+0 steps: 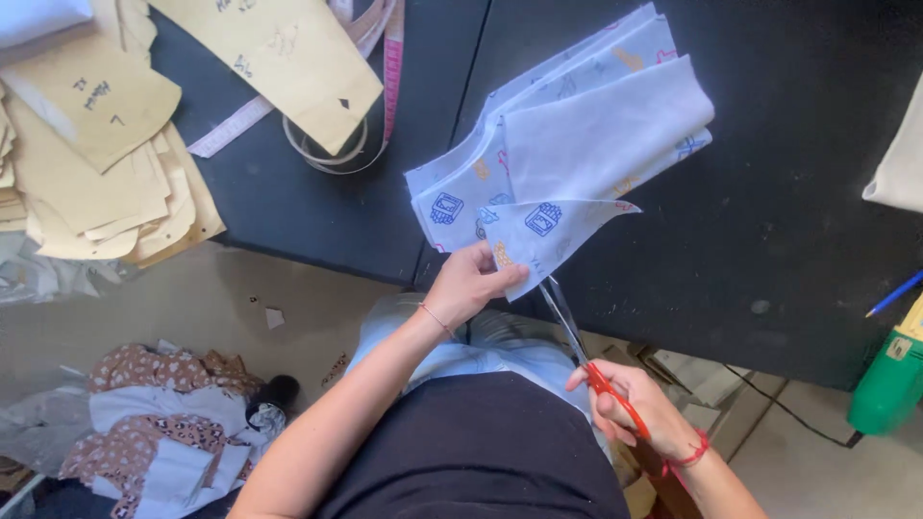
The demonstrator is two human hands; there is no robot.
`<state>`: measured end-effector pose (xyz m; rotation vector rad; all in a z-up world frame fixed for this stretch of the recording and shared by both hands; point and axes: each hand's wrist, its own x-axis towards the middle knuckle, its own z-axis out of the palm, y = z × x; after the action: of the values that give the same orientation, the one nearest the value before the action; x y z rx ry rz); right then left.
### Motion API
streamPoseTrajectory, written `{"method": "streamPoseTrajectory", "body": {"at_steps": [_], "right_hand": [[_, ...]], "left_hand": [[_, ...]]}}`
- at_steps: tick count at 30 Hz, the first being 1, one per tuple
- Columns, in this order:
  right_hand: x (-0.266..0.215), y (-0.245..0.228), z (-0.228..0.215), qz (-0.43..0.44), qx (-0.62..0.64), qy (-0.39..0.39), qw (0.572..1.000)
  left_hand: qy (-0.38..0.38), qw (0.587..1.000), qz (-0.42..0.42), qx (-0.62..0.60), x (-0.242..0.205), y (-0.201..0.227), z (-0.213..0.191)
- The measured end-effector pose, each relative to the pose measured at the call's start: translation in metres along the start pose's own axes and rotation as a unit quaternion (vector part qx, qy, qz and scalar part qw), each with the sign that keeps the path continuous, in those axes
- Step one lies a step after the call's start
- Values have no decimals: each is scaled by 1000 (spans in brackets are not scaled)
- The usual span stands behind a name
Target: The person places a paper pattern on a white fabric, traces the outline with a pen, and then uses a rotary cutter to cut the fabric. They then use scissors to trim the edges of a stack of cut fabric pieces and fold them.
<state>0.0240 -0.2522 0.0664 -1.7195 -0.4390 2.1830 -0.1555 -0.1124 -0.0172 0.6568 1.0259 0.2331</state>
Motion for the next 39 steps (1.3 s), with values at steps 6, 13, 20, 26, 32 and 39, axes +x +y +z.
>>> {"method": "streamPoseTrajectory", "body": {"at_steps": [6,13,20,26,32,39], "right_hand": [[12,7,11,-41,46,0,998],[44,33,20,-99,54,89,990],[50,41,18,-93,18,131,987],[44,28,29,-65,15,170,983],[46,31,29,-69,37,171,982],[60,19,29,-106,4,147,983]], "left_hand": [[20,999,-30,23,-4,4,5],[23,999,-32,-37,10,-28,4],[22,999,-19,-35,17,-45,3],[29,999,-23,-10,5,-23,-1],[53,998,-3,-16,3,-11,0],[47,999,-8,-4,-7,-6,-1]]}}
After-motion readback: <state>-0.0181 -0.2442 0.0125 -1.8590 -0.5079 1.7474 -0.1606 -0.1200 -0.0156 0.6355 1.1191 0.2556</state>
